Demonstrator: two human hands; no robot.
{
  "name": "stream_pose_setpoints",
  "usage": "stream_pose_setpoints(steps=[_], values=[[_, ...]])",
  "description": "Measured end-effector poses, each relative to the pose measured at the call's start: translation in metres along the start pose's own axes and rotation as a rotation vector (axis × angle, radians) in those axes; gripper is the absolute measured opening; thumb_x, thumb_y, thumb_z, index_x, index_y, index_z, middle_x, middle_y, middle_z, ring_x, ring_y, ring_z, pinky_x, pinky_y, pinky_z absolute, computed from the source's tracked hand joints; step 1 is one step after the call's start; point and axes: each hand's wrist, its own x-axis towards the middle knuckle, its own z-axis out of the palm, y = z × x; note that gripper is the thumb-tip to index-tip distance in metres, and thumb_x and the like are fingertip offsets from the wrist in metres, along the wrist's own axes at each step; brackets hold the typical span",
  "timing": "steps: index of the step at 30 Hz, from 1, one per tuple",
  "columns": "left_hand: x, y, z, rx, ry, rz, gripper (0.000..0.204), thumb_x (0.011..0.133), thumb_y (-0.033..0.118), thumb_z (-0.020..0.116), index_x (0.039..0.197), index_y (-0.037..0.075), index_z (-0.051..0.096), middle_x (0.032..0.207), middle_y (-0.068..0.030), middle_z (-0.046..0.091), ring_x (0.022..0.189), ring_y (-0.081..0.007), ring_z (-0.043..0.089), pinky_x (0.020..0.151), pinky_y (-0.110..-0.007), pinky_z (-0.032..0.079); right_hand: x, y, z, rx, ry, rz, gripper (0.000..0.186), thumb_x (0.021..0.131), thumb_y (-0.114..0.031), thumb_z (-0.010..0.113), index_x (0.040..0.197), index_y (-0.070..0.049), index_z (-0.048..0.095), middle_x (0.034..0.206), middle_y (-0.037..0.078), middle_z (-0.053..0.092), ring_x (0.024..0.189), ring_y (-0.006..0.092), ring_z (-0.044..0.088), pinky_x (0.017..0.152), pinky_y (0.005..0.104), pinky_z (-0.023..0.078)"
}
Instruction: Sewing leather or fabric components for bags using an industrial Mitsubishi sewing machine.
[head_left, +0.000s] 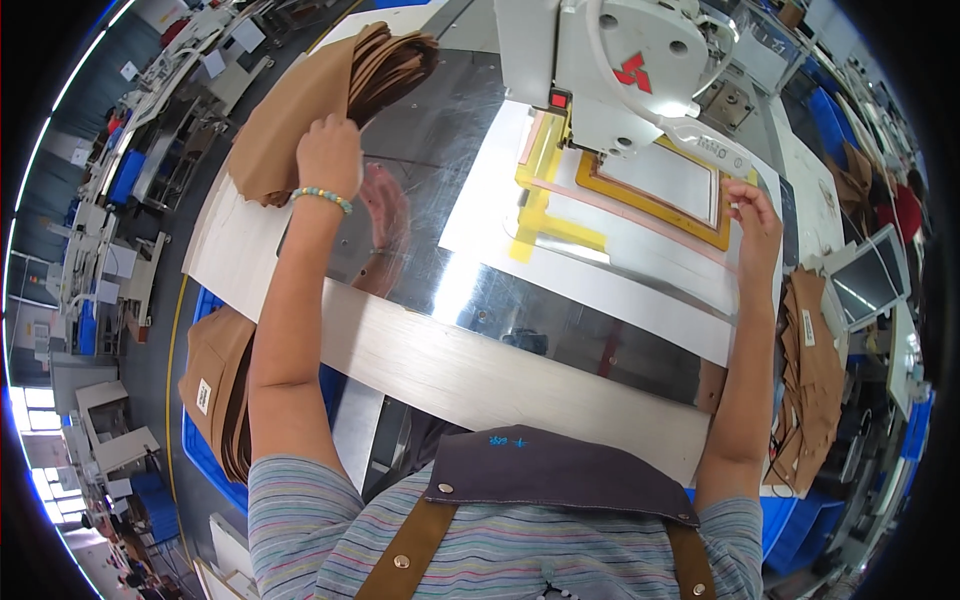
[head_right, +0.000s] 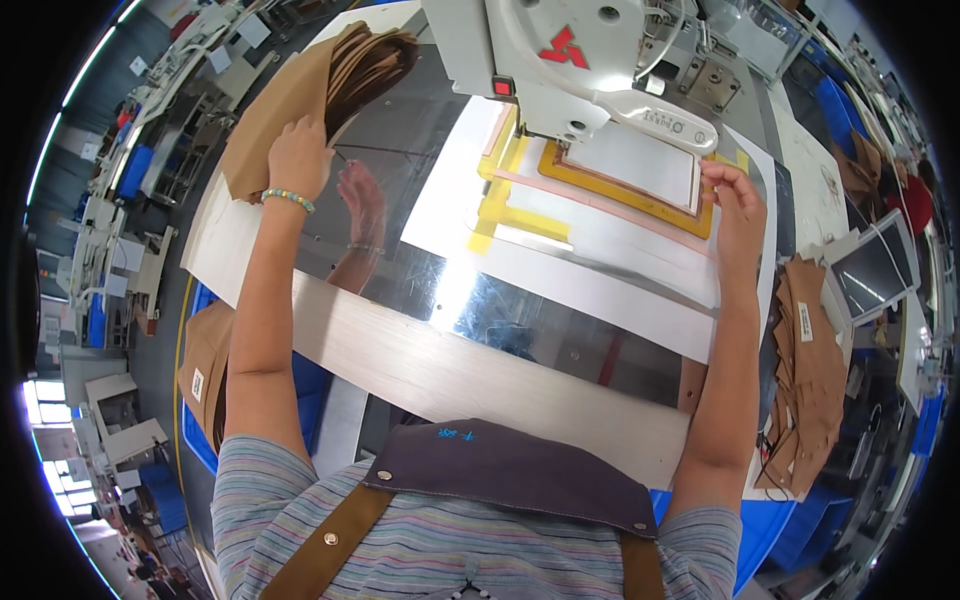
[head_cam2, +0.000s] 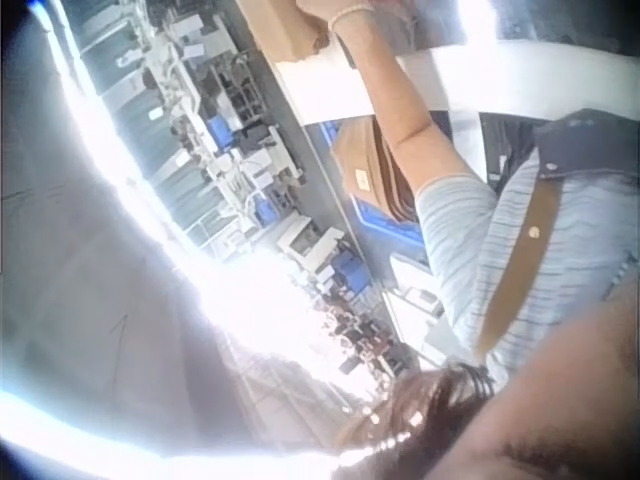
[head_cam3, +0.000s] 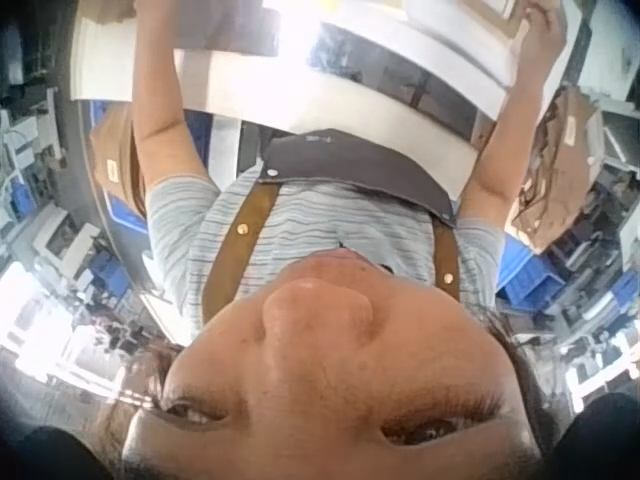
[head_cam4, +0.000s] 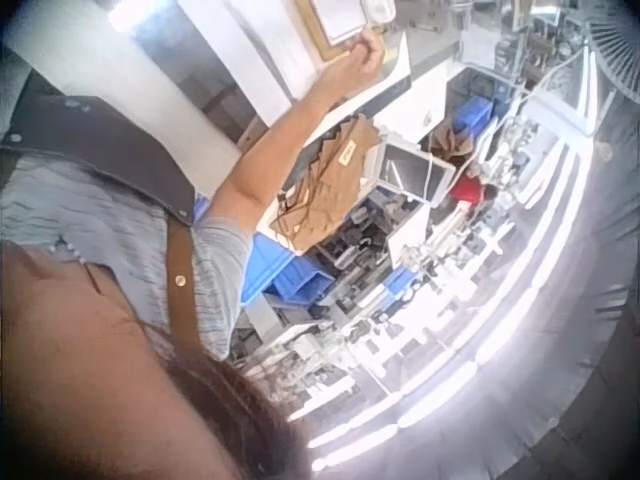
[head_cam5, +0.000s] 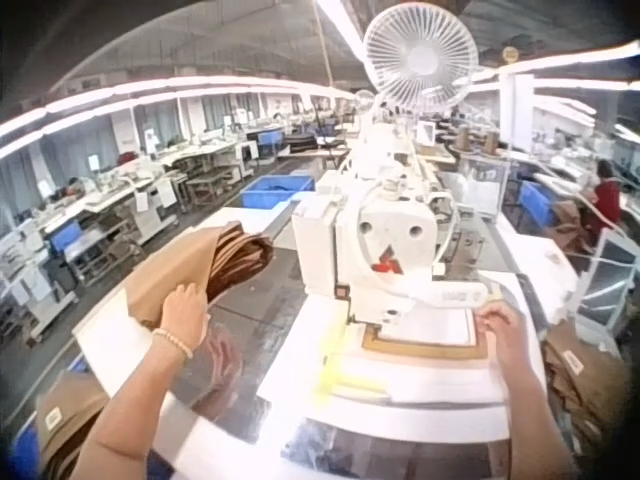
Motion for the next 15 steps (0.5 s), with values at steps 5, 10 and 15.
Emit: stream_pose_setpoints(steps=[5,10,15], values=[[-0.018,-0.039,0.05,-0.138,0.024,-0.075,0.028,0.091,0.025,0.076,0.104,0.002,0.068,0.109,-0.0176,0.069,0.109,-0.0398,0.067,0.09,-0.049,0.057,-0.005,-0.003,0.008,-0.03,-0.061,0.053,0.023,0.105,-0.004,0.051,0.111,-0.003,0.073,0.121,0.004,0.074,0.101,0.0076,0.063,0.088,0.0233,0.05],[-0.001,-0.043,0.083,-0.192,0.27,-0.038,0.023,0.095,0.023,0.071,0.096,0.0,0.069,0.1,-0.0198,0.07,0.1,-0.0404,0.071,0.087,-0.05,0.059,-0.006,-0.004,0.013,-0.023,-0.103,0.039,0.023,0.104,-0.002,0.051,0.108,-0.003,0.073,0.114,0.003,0.075,0.096,0.0062,0.061,0.084,0.0222,0.05],[0.045,-0.045,0.081,-0.061,0.049,-0.098,0.016,0.094,0.012,0.067,0.098,0.0,0.076,0.103,-0.024,0.075,0.098,-0.041,0.075,0.087,-0.048,0.061,-0.004,0.004,0.009,-0.044,-0.071,0.053,0.026,0.102,-0.001,0.049,0.105,-0.001,0.075,0.111,0.004,0.076,0.095,0.007,0.064,0.083,0.0231,0.051]])
